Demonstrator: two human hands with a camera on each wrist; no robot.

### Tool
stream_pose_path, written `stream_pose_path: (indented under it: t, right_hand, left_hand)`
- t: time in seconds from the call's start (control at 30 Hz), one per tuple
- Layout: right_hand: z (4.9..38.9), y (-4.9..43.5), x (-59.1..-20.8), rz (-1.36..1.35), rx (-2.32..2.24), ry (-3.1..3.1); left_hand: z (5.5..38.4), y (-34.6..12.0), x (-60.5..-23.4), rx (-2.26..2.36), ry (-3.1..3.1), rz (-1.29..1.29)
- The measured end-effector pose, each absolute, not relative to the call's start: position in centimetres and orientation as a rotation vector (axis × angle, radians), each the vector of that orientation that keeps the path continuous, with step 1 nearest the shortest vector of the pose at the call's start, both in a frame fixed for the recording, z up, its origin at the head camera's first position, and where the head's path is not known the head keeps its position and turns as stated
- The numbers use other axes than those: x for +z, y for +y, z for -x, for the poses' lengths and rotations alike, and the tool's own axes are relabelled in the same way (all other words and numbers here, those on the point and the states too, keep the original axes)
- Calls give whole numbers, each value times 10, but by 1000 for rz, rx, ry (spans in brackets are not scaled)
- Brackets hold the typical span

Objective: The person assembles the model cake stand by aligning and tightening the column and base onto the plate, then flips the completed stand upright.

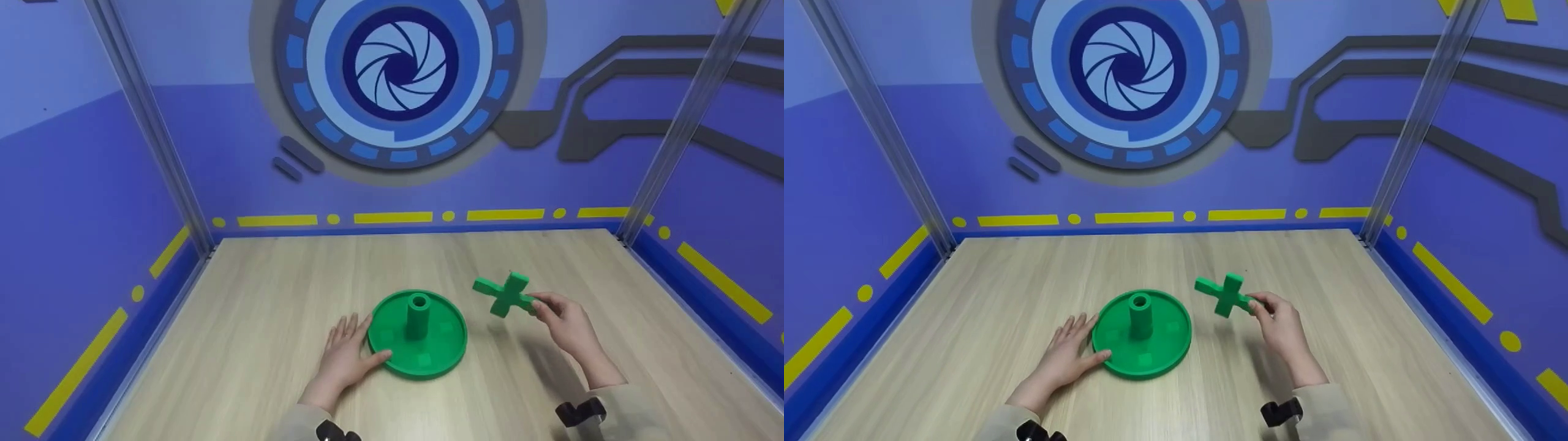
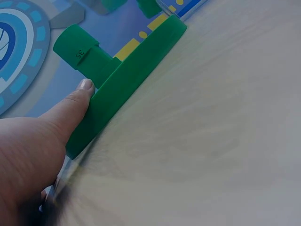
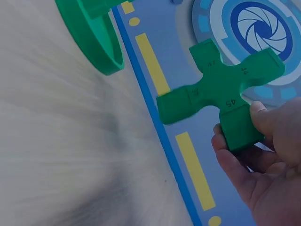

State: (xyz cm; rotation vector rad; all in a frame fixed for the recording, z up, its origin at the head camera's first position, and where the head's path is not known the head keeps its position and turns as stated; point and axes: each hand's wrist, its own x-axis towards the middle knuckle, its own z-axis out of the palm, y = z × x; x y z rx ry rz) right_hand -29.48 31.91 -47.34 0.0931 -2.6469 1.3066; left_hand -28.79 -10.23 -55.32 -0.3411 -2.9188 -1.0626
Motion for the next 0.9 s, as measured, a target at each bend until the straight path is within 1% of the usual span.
stream_pose_path:
  t: [0.33, 0.57, 0.9]
  right_hand:
    - [295, 306, -464, -98, 1553, -2542]
    - [296, 297, -461, -176, 1684, -2512]
    - [300, 273, -453, -198, 1841, -2369]
  left_hand:
    - [288, -103, -554, -1043, -2913, 351]
    - [288, -102, -554, -1032, -2918, 348]
    - [288, -101, -552, -1026, -2930, 332]
